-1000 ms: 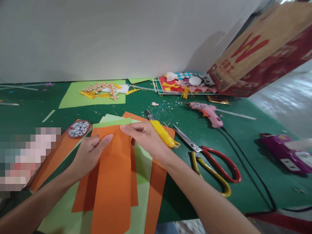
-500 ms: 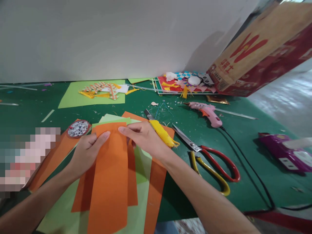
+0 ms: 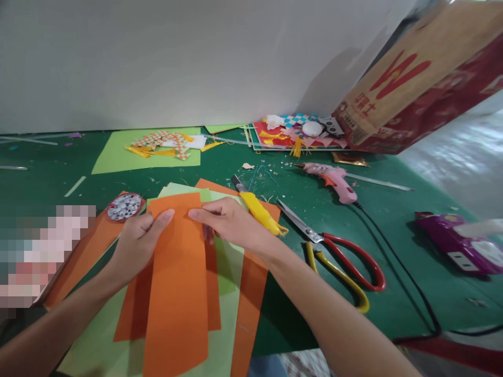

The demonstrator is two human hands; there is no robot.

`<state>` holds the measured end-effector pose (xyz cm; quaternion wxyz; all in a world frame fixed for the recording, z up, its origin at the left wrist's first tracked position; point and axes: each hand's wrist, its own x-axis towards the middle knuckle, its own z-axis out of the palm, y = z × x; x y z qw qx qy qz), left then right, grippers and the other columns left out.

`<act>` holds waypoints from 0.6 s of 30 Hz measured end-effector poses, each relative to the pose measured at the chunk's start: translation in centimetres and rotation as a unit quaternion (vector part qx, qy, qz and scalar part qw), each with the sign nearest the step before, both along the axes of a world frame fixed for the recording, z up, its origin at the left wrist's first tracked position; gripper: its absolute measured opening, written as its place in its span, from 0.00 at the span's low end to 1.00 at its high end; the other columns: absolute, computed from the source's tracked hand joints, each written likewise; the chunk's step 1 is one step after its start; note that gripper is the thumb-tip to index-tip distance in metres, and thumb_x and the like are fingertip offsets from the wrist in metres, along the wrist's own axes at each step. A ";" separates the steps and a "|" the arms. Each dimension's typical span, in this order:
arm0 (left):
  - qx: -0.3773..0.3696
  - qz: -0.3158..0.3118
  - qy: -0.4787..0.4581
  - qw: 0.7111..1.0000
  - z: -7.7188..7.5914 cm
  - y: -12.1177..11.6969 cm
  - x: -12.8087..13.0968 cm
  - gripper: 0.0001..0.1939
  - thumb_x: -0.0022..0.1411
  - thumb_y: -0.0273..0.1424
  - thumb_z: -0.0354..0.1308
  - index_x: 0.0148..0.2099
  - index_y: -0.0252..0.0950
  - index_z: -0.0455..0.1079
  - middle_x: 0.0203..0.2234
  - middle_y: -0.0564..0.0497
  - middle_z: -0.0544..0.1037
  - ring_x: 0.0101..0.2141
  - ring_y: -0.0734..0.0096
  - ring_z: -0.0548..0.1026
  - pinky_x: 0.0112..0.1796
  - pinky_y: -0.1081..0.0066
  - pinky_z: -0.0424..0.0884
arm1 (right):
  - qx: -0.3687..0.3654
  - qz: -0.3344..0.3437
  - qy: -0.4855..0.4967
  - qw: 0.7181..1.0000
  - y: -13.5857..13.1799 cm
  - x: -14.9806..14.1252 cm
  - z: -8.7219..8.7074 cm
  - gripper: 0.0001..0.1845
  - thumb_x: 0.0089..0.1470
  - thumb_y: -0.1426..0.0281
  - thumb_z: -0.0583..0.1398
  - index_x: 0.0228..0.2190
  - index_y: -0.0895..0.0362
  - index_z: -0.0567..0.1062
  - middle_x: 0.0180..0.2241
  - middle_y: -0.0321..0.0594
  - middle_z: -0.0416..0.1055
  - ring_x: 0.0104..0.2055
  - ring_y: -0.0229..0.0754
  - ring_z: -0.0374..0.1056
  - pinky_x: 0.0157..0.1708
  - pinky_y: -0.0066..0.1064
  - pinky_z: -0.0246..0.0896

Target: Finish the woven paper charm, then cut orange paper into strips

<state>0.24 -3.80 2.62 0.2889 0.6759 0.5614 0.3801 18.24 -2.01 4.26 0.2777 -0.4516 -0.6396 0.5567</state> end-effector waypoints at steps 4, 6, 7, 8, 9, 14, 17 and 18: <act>-0.001 0.008 -0.006 1.000 0.0 0.0 0.0 0.23 0.59 0.37 0.49 0.20 0.39 0.38 0.15 0.59 0.42 0.17 0.80 0.42 0.17 0.72 0.41 | -0.020 0.017 0.002 1.000 -0.1 0.0 0.1 0.26 0.50 0.53 0.59 0.12 0.55 0.62 0.12 0.31 0.64 0.14 0.30 0.54 0.17 0.28 0.46; -0.009 0.011 -0.009 1.000 0.1 0.0 0.1 0.23 0.59 0.38 0.49 0.20 0.39 0.39 0.15 0.59 0.42 0.17 0.80 0.42 0.16 0.72 0.41 | -0.010 0.028 -0.006 1.000 -0.1 0.1 0.0 0.26 0.52 0.54 0.57 0.11 0.55 0.63 0.12 0.32 0.63 0.15 0.30 0.54 0.18 0.28 0.46; -0.013 0.013 -0.008 1.000 0.1 0.0 0.1 0.23 0.59 0.38 0.49 0.20 0.39 0.39 0.15 0.59 0.42 0.17 0.80 0.43 0.16 0.72 0.41 | 0.004 0.027 -0.011 1.000 -0.1 0.1 0.0 0.26 0.53 0.55 0.57 0.11 0.55 0.63 0.12 0.32 0.64 0.15 0.30 0.55 0.19 0.28 0.47; -0.016 0.015 -0.007 1.000 0.1 0.0 0.1 0.23 0.59 0.38 0.49 0.20 0.39 0.39 0.15 0.59 0.42 0.17 0.80 0.43 0.16 0.73 0.41 | 0.020 0.025 -0.017 0.999 -0.1 0.2 -0.1 0.25 0.54 0.56 0.56 0.12 0.55 0.63 0.12 0.32 0.64 0.16 0.31 0.56 0.19 0.28 0.48; -0.017 0.018 -0.005 1.000 0.2 0.0 0.1 0.23 0.59 0.38 0.49 0.20 0.39 0.39 0.15 0.59 0.42 0.17 0.80 0.43 0.16 0.73 0.41 | 0.034 0.021 -0.023 0.999 -0.1 0.2 -0.1 0.25 0.55 0.57 0.56 0.12 0.56 0.64 0.13 0.32 0.64 0.17 0.31 0.57 0.20 0.27 0.48; -0.014 0.021 -0.011 1.000 0.4 0.0 0.2 0.23 0.58 0.37 0.49 0.20 0.39 0.39 0.15 0.59 0.42 0.17 0.80 0.43 0.16 0.73 0.41 | 0.048 0.030 -0.051 0.997 -0.1 0.3 -0.3 0.25 0.56 0.58 0.55 0.13 0.56 0.62 0.14 0.32 0.65 0.17 0.30 0.55 0.21 0.27 0.48; -0.009 0.023 -0.015 1.000 0.4 0.0 0.2 0.23 0.57 0.37 0.49 0.20 0.39 0.39 0.15 0.59 0.42 0.17 0.80 0.42 0.16 0.73 0.41 | 0.048 0.049 -0.066 0.996 0.0 0.2 -0.1 0.24 0.55 0.58 0.55 0.13 0.56 0.61 0.14 0.31 0.63 0.17 0.30 0.55 0.20 0.27 0.47; -0.007 0.024 -0.015 1.000 0.4 0.1 0.2 0.23 0.57 0.38 0.49 0.20 0.39 0.38 0.15 0.59 0.42 0.17 0.80 0.42 0.16 0.73 0.41 | 0.053 0.047 -0.067 0.995 0.0 0.2 -0.1 0.24 0.55 0.58 0.55 0.14 0.56 0.60 0.14 0.30 0.62 0.17 0.30 0.54 0.20 0.27 0.46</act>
